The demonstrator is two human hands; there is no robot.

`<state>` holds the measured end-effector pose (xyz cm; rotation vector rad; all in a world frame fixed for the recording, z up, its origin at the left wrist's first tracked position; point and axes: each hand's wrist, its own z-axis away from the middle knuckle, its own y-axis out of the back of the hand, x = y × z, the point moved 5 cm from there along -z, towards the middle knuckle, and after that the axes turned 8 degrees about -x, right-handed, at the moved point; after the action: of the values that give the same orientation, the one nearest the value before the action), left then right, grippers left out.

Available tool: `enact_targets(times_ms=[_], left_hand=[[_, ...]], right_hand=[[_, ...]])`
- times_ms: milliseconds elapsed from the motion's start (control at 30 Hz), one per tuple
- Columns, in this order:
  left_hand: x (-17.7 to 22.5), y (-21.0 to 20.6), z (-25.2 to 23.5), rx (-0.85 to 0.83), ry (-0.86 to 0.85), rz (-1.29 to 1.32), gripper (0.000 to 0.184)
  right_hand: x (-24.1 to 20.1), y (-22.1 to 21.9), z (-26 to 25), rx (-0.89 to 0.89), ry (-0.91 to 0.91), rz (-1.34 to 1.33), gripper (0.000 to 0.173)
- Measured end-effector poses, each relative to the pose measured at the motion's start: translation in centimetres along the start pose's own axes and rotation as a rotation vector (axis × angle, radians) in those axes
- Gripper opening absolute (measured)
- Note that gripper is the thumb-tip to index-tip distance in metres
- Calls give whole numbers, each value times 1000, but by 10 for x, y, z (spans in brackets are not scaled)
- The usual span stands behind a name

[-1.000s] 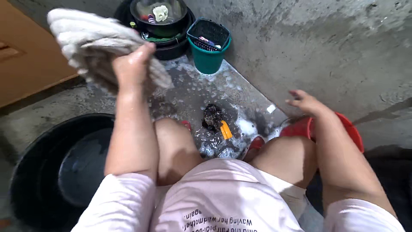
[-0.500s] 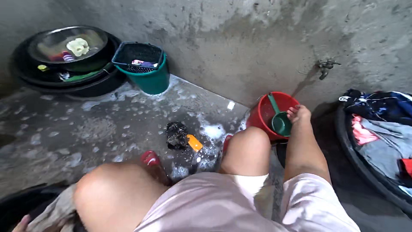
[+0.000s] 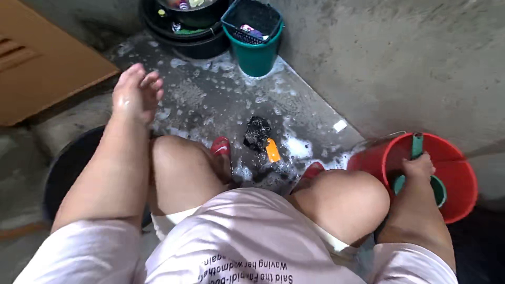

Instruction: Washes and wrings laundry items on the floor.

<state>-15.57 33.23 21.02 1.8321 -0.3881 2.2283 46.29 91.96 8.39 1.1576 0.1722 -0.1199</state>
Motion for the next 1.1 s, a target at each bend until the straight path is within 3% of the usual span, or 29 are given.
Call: enact_targets(times_ms=[133, 200, 300, 400, 467, 533, 600, 667, 767, 867, 967, 1100], left_hand=[[4, -104, -18, -172, -49, 12, 50], [-24, -149, -26, -238, 26, 51, 50], [-102, -194, -27, -249, 213, 79, 52], [-193, -215, -9, -204, 465, 52, 45], [-252, -214, 8, -230, 634, -65, 47], [-302, -209, 17, -338, 697, -281, 44], [-326, -199, 23, -497, 744, -481, 49], [-330, -193, 24, -579, 705, -653, 49], [-340, -190, 14, -752, 572, -940, 49], [-343, -191, 17, -788, 617, -832, 53], [-341, -195, 22, -663, 737, -557, 61], [-320, -216, 8, -584, 510, -393, 49]], right_hand=[[-3, 17, -3, -85, 120, 105, 55], [-2, 35, 5, 55, 109, -30, 53], [11, 35, 15, 255, 102, -205, 58], [30, -6, 26, 243, 72, -202, 64], [41, -35, 29, 205, 105, -380, 70], [42, -44, 31, 141, 85, -675, 63], [47, -40, 38, 119, -71, -900, 59], [48, -34, 52, 178, -180, -1206, 61], [44, -12, 81, 321, -164, -1563, 49], [31, 20, 120, 482, -143, -1671, 48], [6, 60, 155, 536, -46, -1659, 47], [-48, 105, 188, 416, 115, -1673, 37]])
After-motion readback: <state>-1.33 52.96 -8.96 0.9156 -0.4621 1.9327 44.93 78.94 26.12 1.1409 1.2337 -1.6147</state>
